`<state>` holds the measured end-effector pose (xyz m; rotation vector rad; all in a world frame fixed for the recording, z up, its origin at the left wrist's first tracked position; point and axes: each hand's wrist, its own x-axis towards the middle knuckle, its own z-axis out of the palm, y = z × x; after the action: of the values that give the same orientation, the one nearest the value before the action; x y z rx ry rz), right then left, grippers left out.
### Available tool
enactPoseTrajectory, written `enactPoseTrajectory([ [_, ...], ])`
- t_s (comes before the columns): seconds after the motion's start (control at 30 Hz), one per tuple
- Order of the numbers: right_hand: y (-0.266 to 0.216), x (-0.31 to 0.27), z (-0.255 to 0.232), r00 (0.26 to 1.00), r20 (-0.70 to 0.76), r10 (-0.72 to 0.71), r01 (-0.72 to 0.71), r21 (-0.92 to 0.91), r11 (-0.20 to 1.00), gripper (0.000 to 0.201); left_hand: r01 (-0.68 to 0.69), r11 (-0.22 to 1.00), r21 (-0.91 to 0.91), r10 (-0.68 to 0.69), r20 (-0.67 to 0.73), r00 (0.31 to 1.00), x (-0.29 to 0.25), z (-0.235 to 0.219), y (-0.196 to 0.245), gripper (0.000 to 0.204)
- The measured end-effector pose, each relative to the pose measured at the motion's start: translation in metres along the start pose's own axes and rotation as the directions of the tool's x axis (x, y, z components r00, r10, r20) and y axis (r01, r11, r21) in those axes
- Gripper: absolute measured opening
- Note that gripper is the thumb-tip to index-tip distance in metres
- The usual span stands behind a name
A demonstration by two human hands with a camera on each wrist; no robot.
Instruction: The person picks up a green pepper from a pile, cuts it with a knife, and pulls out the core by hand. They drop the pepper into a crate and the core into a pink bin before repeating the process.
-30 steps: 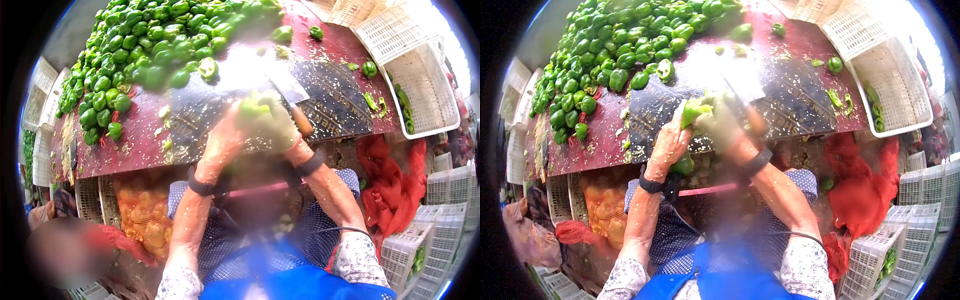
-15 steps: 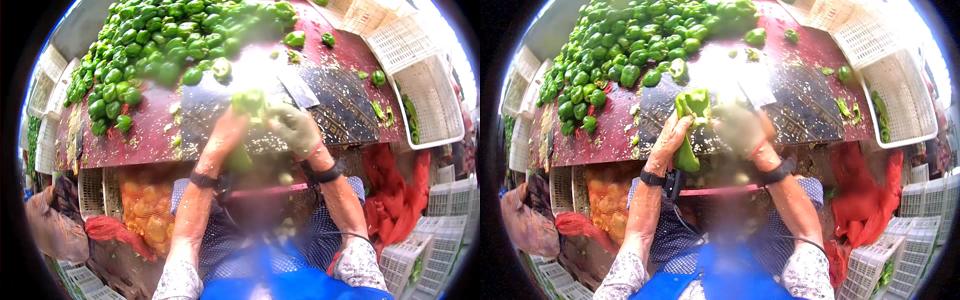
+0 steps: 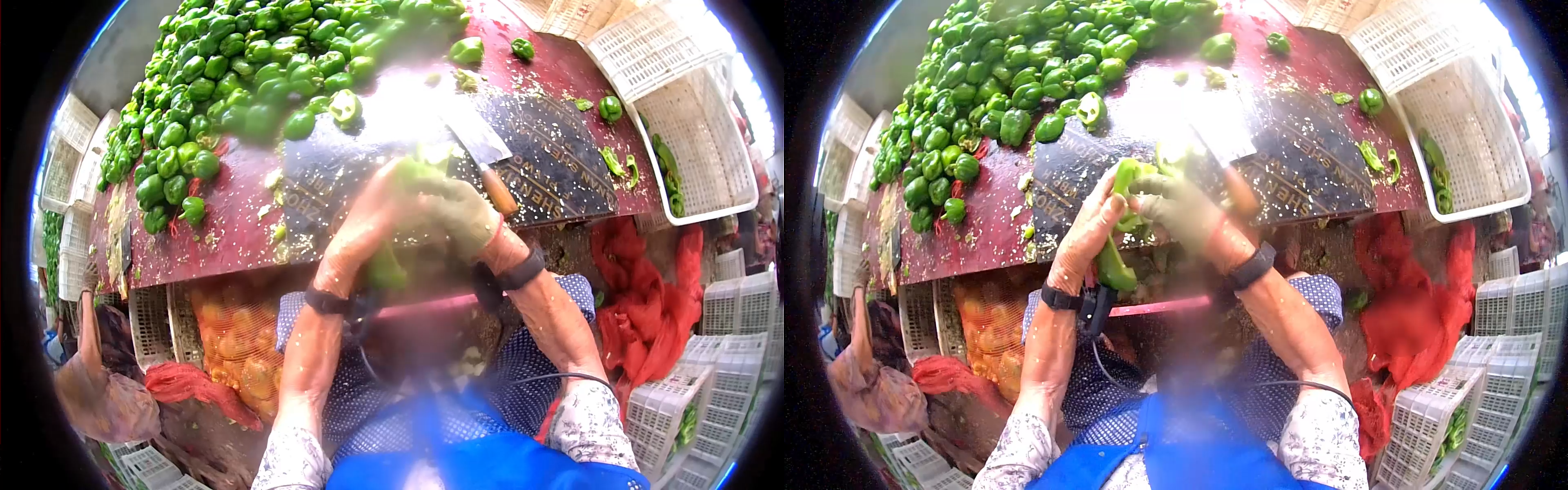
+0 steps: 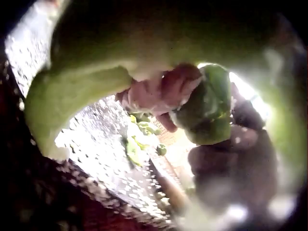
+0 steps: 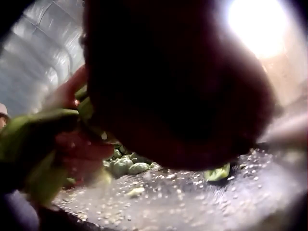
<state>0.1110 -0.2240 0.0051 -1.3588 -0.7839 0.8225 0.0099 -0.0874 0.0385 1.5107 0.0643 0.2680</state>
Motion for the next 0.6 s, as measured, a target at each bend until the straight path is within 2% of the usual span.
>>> enactPoseTrajectory([
  [0.03,0.003,0.001,0.001,1.0,-0.018,0.014,-0.014,0.007,1.0,0.037,-0.107,0.993,0.055,0.107,0.006,0.994,0.001,0.0,-0.009,0.037],
  [0.07,0.006,0.003,0.002,0.999,-0.037,0.028,-0.028,0.015,1.0,0.036,-0.09,0.98,0.177,0.092,-0.005,0.996,0.001,-0.001,-0.017,0.037],
  [0.13,0.006,0.004,0.016,0.969,-0.112,-0.221,0.203,-0.152,0.967,0.031,-0.052,0.909,0.413,0.073,-0.035,0.997,0.006,0.001,-0.017,0.038],
  [0.17,0.001,0.002,0.016,0.966,-0.108,-0.236,0.177,-0.394,0.902,0.026,-0.019,0.971,0.239,0.018,0.009,1.0,0.005,-0.006,-0.034,0.075],
  [0.2,-0.01,-0.001,0.018,0.962,-0.104,-0.251,0.137,-0.61,0.78,0.02,0.111,0.992,0.054,-0.108,-0.056,0.993,0.004,-0.006,-0.042,0.072],
  [0.23,-0.013,-0.004,0.023,0.935,-0.065,-0.349,0.214,-0.681,0.7,0.019,0.228,0.963,-0.142,-0.242,-0.096,0.965,0.0,-0.006,-0.049,0.07],
  [0.27,-0.015,-0.007,0.026,0.898,-0.015,-0.439,0.284,-0.742,0.607,0.017,0.323,0.884,-0.338,-0.378,-0.109,0.919,-0.003,-0.006,-0.056,0.068],
  [0.3,-0.016,-0.007,0.027,0.904,-0.064,-0.424,0.261,-0.702,0.662,0.015,0.319,0.86,-0.398,-0.382,-0.088,0.92,-0.004,-0.005,-0.051,0.067],
  [0.4,-0.011,-0.009,0.028,0.869,0.05,-0.492,0.405,-0.642,0.65,0.015,0.301,0.774,-0.558,-0.384,-0.035,0.923,-0.006,-0.004,-0.034,0.065],
  [0.5,-0.027,-0.018,0.02,0.882,0.141,-0.451,0.451,-0.534,0.715,0.018,0.315,0.689,-0.653,-0.416,0.0,0.91,-0.003,-0.017,-0.039,0.068],
  [0.57,-0.032,-0.02,0.013,0.875,0.163,-0.456,0.47,-0.516,0.716,0.02,0.337,0.757,-0.559,-0.395,0.018,0.918,-0.008,-0.013,-0.002,0.081],
  [0.6,-0.025,-0.018,0.012,0.902,0.082,-0.423,0.409,-0.473,0.78,0.021,0.314,0.85,-0.423,-0.374,-0.065,0.925,-0.006,-0.024,-0.018,0.081],
])
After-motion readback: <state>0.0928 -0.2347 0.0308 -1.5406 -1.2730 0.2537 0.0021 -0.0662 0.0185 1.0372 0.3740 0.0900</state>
